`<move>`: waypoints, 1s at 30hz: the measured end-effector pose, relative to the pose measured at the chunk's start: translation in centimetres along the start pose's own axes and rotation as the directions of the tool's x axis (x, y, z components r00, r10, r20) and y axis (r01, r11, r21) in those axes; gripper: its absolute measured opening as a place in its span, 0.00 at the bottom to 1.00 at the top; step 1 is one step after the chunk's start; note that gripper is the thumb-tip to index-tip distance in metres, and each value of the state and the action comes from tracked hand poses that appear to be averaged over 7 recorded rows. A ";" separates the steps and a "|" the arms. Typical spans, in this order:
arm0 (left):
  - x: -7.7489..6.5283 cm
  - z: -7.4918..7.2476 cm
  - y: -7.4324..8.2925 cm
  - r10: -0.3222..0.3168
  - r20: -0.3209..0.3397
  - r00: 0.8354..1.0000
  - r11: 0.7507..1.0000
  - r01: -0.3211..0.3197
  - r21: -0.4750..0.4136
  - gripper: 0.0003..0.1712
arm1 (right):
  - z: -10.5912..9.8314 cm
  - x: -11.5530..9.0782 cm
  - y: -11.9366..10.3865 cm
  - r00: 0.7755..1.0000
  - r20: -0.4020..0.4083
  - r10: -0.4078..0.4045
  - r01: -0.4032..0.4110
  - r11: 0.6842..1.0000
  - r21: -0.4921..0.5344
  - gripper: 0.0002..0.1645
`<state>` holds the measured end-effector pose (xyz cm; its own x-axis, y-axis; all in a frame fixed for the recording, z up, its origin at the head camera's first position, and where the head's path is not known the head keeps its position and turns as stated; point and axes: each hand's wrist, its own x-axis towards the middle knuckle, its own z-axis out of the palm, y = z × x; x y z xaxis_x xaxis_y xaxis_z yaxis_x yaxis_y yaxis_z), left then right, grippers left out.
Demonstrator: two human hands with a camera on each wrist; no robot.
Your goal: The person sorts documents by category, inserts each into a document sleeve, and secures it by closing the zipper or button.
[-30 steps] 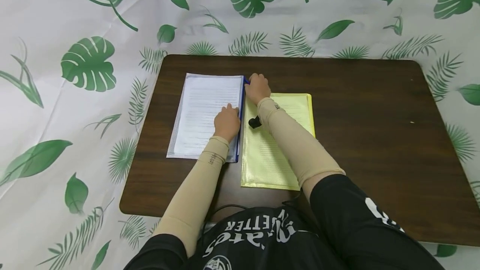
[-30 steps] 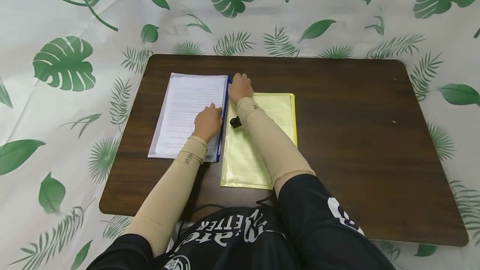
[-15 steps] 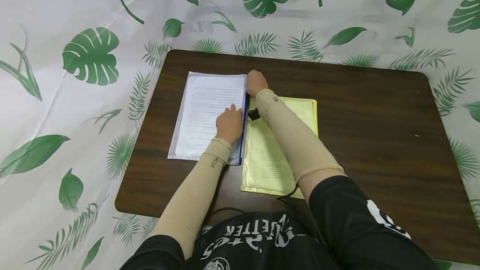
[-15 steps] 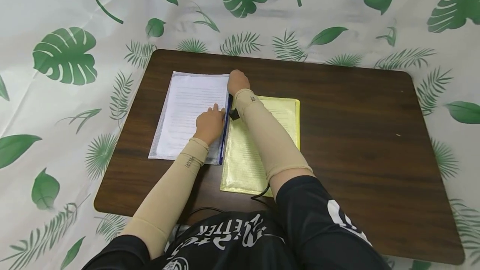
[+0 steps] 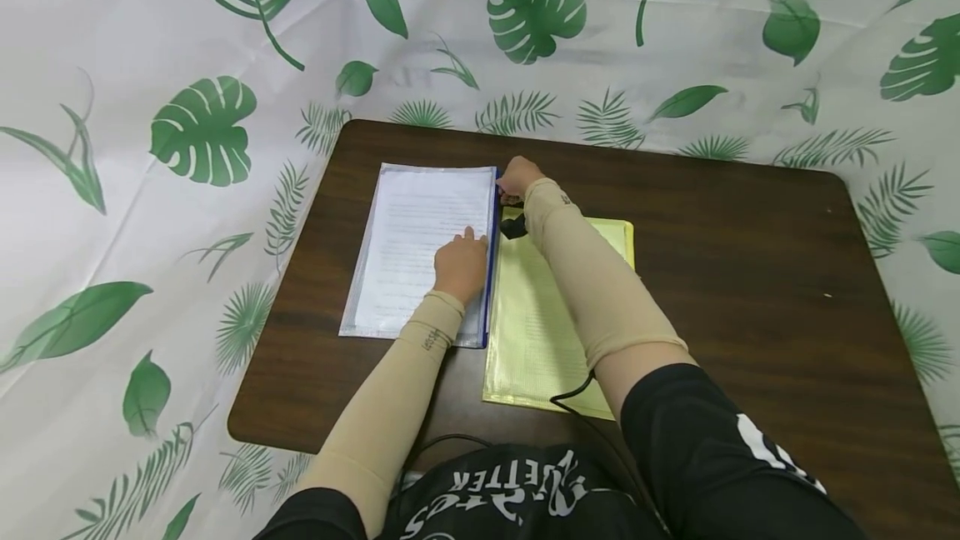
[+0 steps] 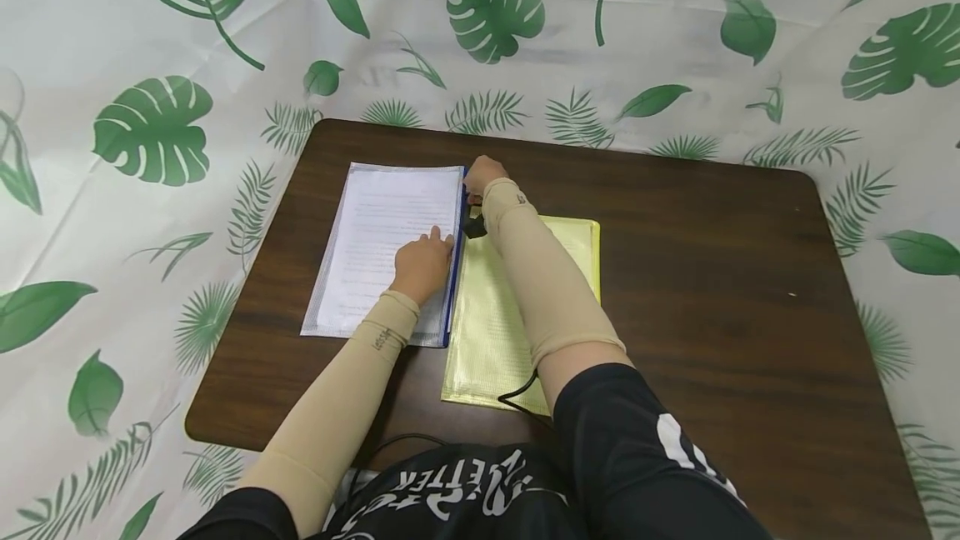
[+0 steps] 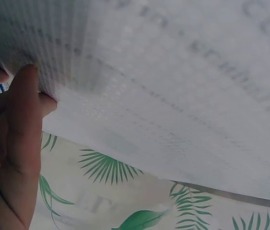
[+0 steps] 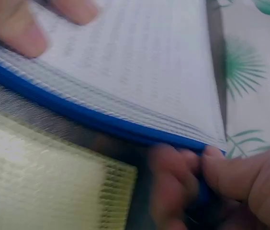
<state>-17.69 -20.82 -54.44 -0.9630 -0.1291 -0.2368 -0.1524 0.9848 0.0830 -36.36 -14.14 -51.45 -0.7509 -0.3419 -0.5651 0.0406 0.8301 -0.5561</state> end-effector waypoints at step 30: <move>1.6 -2.9 -2.4 0.116 -0.154 0.981 0.968 -0.146 -0.204 0.12 | 1.0 1.8 4.4 0.902 0.426 -0.068 -0.332 0.521 0.786 0.14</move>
<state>-19.47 -23.74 -52.23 -0.9969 -0.0305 -0.0732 -0.0519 0.9485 0.3124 -36.84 -11.51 -55.51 -0.3998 -0.5525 -0.7314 0.7885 0.1995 -0.5818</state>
